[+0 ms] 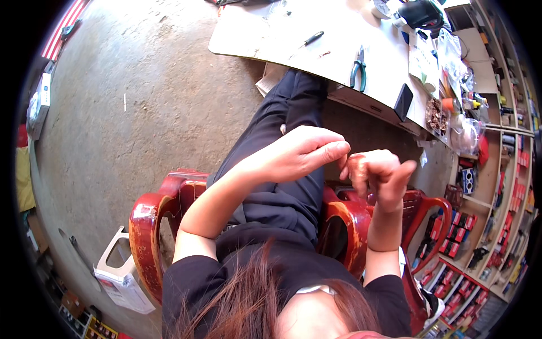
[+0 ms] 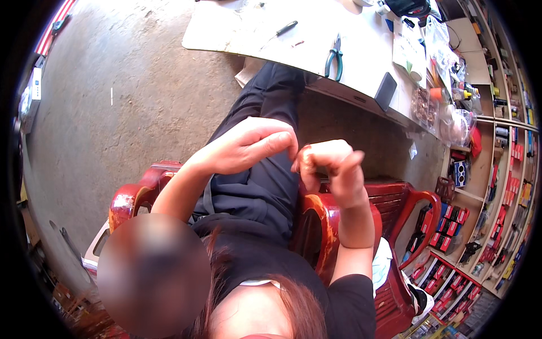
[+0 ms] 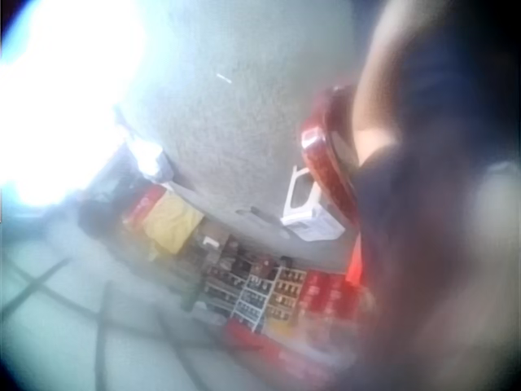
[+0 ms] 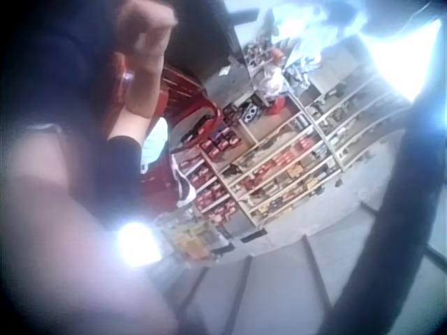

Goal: The person sits at a workbench and repeatedly handles a small metallic component, wrapping a thin wire around it with both hands. Later, the person uses a screwdriver to adjust or tighten the component. The task remains focused on this single small object throughout.

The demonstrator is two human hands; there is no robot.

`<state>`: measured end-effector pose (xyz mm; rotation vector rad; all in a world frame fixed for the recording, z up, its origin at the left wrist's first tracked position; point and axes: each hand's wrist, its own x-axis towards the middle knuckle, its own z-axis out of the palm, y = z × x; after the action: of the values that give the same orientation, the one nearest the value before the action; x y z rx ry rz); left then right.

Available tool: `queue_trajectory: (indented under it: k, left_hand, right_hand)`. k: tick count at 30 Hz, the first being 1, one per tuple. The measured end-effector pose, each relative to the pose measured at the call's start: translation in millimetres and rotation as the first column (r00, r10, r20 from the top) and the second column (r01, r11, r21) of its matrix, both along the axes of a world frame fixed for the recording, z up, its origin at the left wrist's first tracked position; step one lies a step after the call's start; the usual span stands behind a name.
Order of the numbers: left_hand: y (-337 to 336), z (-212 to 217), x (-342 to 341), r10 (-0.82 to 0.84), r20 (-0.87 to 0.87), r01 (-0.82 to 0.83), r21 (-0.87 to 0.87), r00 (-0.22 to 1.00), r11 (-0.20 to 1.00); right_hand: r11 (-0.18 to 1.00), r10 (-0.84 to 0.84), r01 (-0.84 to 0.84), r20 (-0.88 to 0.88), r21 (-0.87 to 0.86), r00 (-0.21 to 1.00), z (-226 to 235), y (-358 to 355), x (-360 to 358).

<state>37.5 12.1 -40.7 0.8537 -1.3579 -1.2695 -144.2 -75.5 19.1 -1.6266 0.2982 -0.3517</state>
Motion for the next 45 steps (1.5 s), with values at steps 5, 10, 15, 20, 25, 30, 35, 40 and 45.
queue_trajectory:
  k: [5, 10, 15, 20, 25, 30, 35, 40, 45]
  left_hand:
    - [0.8, 6.0, 0.8, -0.003, -0.152, 0.014, 0.069, 0.988, 0.997]
    - [2.9, 5.0, -0.9, -0.020, -0.123, 0.032, 0.097, 0.992, 0.995]
    - [4.3, 8.9, -1.8, -0.014, -0.134, 0.036, 0.159, 0.991, 0.987]
    - [2.0, 7.5, 0.9, 0.046, -0.117, -0.032, 0.118, 0.992, 0.993]
    - [1.9, 3.9, -2.8, -0.011, -0.143, 0.027, 0.107, 0.990, 0.994]
    - [2.8, 1.8, -7.9, 0.012, -0.064, -0.009, 0.041, 0.998, 0.999]
    - [3.7, 9.2, -0.2, 0.052, -0.102, -0.041, 0.106, 0.993, 0.993]
    - [3.1, 2.8, -1.9, 0.059, -0.126, -0.040, 0.149, 0.990, 0.988]
    - [2.2, 1.5, -5.0, 0.028, -0.108, -0.019, 0.082, 0.994, 0.996]
  right_hand:
    - [0.731, -0.177, -0.227, 0.500, 0.643, 0.848, -4.8, -7.1, 8.5]
    - [0.964, -0.257, 0.215, 0.336, 0.158, 0.906, -8.5, -7.2, 9.3]
    - [0.574, -0.240, 0.039, -0.122, -0.818, 0.963, -6.7, -20.2, 4.8]
    - [0.947, -0.092, -0.032, -0.368, -0.319, 0.925, -3.7, -12.1, -10.8]
    - [0.824, -0.051, -0.198, 0.417, 0.531, 0.907, -3.1, -4.9, -1.4]
    - [0.914, -0.308, 0.334, 0.144, -0.228, 0.940, -9.9, -4.1, 14.1]
    - [0.893, -0.105, -0.056, -0.328, -0.446, 0.939, -13.1, -12.5, -7.1]
    - [0.894, 0.043, -0.128, 0.203, 0.429, 0.978, -8.8, 0.0, -10.2]
    - [0.927, -0.247, 0.102, 0.383, 0.361, 0.890, -12.0, -10.8, 5.9]
